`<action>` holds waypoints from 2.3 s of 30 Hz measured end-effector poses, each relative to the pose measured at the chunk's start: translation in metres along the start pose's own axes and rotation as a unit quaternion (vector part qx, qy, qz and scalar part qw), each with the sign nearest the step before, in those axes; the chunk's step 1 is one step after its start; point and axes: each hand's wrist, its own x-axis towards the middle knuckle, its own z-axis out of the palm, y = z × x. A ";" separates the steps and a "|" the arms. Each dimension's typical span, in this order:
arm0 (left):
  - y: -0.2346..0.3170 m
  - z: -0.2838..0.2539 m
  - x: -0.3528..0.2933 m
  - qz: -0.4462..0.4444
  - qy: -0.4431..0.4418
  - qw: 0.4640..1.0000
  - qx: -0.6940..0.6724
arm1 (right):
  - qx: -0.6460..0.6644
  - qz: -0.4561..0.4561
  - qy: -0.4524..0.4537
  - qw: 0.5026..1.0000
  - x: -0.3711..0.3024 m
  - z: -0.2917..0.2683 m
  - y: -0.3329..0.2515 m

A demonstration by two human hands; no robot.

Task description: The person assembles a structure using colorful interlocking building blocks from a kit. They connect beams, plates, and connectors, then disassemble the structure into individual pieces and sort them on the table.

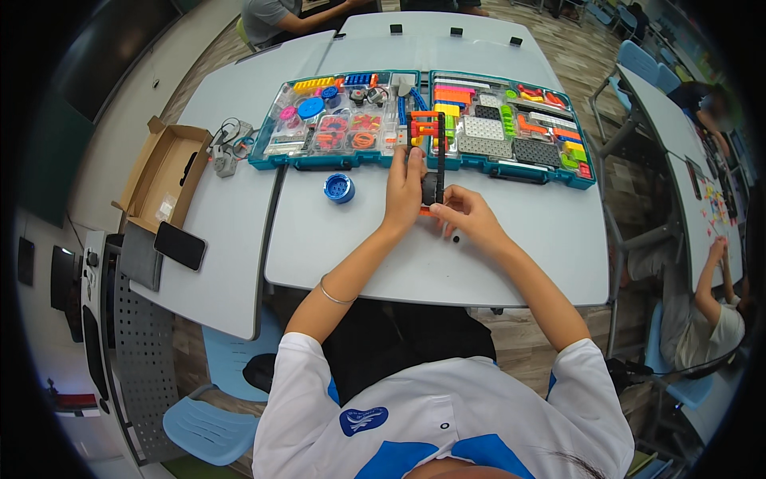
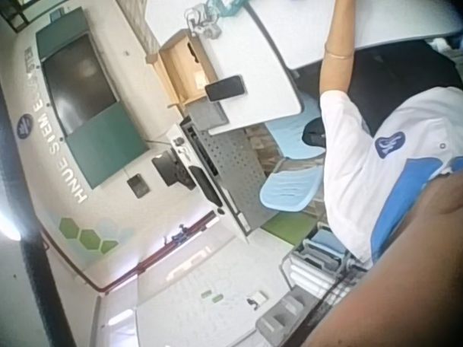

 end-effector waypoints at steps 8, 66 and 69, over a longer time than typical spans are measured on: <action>-0.001 -0.002 0.002 -0.021 -0.015 0.999 -0.048 | 0.156 0.092 -0.050 0.982 0.001 -0.010 0.003; 0.018 0.006 -0.007 0.021 -0.054 0.994 0.098 | -0.052 -0.148 0.037 0.987 0.002 -0.002 0.010; 0.010 0.008 -0.009 0.052 -0.041 0.993 0.096 | 0.054 -0.067 0.035 0.996 -0.001 0.004 -0.004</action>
